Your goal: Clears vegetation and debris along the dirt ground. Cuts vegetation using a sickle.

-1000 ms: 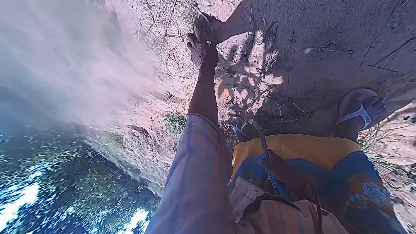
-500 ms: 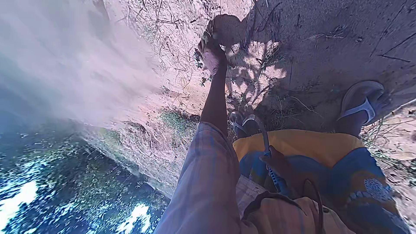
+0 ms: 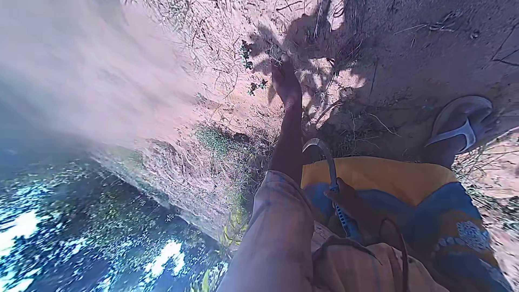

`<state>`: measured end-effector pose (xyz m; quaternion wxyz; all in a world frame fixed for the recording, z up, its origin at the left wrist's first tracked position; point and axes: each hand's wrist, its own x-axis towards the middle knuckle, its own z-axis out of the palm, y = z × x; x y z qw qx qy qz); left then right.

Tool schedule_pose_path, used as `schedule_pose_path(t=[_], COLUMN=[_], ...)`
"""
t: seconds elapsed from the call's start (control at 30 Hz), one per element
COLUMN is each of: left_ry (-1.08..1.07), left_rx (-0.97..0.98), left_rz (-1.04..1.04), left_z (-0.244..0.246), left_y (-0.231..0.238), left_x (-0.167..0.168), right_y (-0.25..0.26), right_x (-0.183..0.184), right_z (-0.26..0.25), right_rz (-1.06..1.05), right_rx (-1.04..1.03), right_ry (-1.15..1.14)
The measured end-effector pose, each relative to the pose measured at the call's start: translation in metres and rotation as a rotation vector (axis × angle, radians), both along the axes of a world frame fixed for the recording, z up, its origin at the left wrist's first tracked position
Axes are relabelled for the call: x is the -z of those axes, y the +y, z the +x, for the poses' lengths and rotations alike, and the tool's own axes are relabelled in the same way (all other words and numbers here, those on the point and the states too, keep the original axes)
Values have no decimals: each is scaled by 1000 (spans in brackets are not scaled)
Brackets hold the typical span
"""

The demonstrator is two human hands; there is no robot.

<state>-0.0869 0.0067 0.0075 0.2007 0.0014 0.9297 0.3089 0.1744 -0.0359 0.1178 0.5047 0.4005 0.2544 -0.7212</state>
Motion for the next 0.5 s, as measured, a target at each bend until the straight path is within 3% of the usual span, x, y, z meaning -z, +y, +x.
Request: schedule_pose_path(t=[0.13, 0.2, 0.33, 0.5], left_ry=[180, 100, -121, -175], left_rx=[168, 193, 198, 308], left_rz=[-514, -726, -836, -814], left_z=[-91, -115, -132, -108], left_y=[-27, -23, -11, -17], left_x=[11, 12, 12, 23], right_y=[-1, -3, -6, -9], right_x=[1, 0, 0, 2], right_z=[-1, -2, -5, -2], right_rz=[-6, -4, -3, 5], right_rx=[-2, -18, -53, -52], right_ry=[-28, -39, -40, -43])
